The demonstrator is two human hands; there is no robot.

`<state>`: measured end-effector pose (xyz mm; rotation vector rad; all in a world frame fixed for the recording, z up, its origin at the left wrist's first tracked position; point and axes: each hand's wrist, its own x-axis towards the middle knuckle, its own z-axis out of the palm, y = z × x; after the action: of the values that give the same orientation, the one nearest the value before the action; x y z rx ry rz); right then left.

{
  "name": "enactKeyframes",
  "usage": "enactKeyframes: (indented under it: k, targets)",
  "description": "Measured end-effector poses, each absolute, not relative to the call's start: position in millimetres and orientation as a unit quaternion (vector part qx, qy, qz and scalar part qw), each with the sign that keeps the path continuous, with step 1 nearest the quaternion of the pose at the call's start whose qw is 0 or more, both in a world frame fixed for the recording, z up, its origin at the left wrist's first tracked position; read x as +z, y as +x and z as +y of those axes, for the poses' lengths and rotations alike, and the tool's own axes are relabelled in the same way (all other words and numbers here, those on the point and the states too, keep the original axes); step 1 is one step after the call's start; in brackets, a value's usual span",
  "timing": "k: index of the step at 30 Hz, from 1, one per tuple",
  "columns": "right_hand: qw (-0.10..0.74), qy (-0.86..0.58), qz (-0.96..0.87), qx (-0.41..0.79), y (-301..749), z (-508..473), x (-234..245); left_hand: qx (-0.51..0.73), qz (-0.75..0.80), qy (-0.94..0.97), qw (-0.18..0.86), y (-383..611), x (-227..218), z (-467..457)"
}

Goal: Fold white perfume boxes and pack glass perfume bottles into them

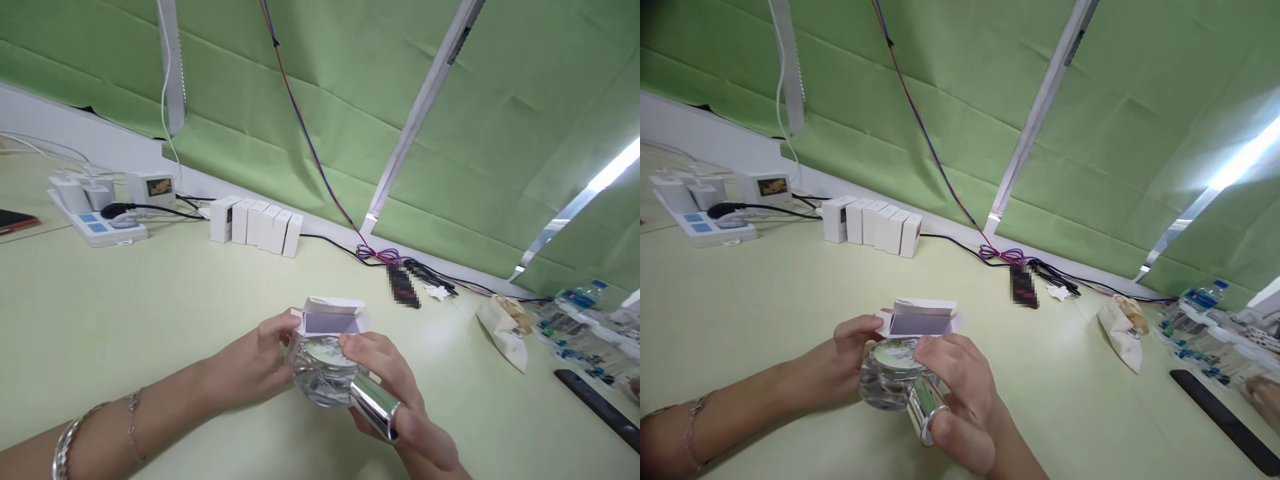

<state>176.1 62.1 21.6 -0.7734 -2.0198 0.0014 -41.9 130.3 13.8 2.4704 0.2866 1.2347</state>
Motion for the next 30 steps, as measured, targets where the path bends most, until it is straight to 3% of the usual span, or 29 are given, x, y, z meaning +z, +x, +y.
enactKeyframes:
  k: [8,12,19,30]
  targets:
    - [0.626,-0.253,-0.719,-0.165,168,72,48,0.393,0.152,0.886,0.192,-46,11,129]
    - [0.662,-0.196,-0.696,-0.197,166,79,47,0.38,0.117,0.894,0.206,-47,16,127]
    - [0.685,-0.209,-0.681,-0.153,154,76,45,0.37,0.081,0.9,0.215,-45,20,125]
    - [0.61,-0.29,-0.738,0.013,159,78,32,0.4,0.14,0.884,0.194,-46,9,126]
